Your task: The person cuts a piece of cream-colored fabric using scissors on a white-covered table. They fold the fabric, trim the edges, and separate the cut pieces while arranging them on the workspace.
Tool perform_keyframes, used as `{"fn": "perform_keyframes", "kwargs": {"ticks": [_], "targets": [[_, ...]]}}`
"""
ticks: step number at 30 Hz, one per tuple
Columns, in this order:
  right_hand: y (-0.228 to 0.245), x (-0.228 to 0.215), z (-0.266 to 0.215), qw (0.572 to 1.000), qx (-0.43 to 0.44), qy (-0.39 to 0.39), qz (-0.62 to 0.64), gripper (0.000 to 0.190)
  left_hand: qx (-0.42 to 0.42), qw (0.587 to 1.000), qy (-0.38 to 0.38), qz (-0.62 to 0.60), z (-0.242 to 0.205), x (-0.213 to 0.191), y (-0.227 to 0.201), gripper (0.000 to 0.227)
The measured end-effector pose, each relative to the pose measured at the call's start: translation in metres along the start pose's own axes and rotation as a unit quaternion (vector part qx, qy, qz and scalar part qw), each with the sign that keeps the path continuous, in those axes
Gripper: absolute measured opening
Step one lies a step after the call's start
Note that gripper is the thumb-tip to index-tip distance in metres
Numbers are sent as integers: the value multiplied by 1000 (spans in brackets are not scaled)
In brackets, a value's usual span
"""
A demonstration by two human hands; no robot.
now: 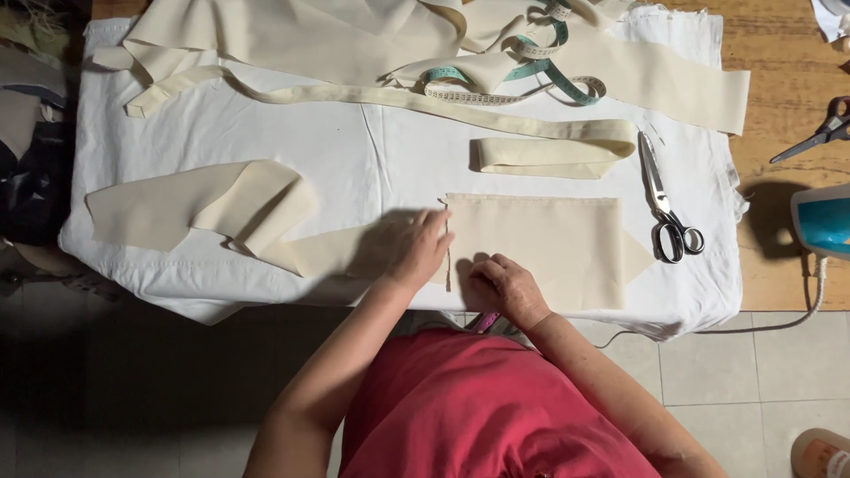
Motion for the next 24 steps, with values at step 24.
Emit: {"fn": "perform_keyframes", "kwargs": {"ticks": [24], "targets": [[22, -62, 4, 760, 387, -190, 487, 39, 88, 996, -23, 18, 44, 49, -39, 12]]}}
Point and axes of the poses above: each hand's wrist, its own z-axis towards the middle knuckle, its own x-axis out of the palm, y = z × x, the point moved 3 cm from there along z, towards the middle knuckle, and after that the axes turned 13 degrees about z, right-handed, at the moved point
